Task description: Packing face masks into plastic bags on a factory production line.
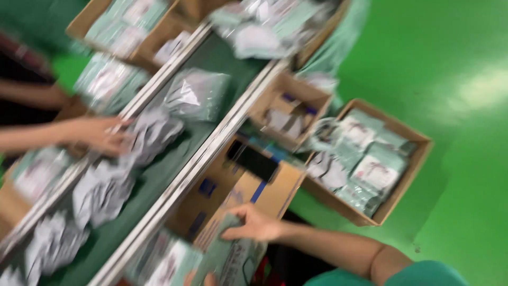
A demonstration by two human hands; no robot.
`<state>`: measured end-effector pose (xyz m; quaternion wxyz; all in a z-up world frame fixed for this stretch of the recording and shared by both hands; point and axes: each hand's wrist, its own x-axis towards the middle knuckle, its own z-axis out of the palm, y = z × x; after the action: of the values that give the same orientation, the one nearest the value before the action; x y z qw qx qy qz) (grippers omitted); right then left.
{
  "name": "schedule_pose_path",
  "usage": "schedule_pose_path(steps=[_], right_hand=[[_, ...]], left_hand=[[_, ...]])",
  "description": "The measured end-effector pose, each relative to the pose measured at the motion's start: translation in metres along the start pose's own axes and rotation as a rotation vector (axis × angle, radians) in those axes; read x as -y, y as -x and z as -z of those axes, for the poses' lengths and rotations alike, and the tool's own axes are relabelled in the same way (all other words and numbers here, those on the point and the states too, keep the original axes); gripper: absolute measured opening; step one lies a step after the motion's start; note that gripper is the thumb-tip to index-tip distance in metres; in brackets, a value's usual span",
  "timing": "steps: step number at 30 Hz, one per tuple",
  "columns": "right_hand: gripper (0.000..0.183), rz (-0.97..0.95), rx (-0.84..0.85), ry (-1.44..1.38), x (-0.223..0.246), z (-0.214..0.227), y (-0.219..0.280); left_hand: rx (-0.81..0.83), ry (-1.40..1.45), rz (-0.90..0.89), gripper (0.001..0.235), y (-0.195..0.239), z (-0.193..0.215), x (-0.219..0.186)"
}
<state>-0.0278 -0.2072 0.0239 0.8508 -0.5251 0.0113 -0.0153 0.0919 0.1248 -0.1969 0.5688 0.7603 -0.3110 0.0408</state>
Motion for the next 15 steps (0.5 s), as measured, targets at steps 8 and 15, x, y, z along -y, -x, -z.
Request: schedule_pose_path(steps=[8,15], right_hand=[[0.021,-0.134,-0.118,0.058,-0.041,0.010,0.012],[0.035,-0.547,-0.189,0.845,0.013,0.087,-0.025]], left_hand=[[-0.219,-0.081,0.193,0.010,-0.099,-0.066,-0.315],[-0.191,-0.065,0.209,0.029,-0.183,-0.014,-0.239]])
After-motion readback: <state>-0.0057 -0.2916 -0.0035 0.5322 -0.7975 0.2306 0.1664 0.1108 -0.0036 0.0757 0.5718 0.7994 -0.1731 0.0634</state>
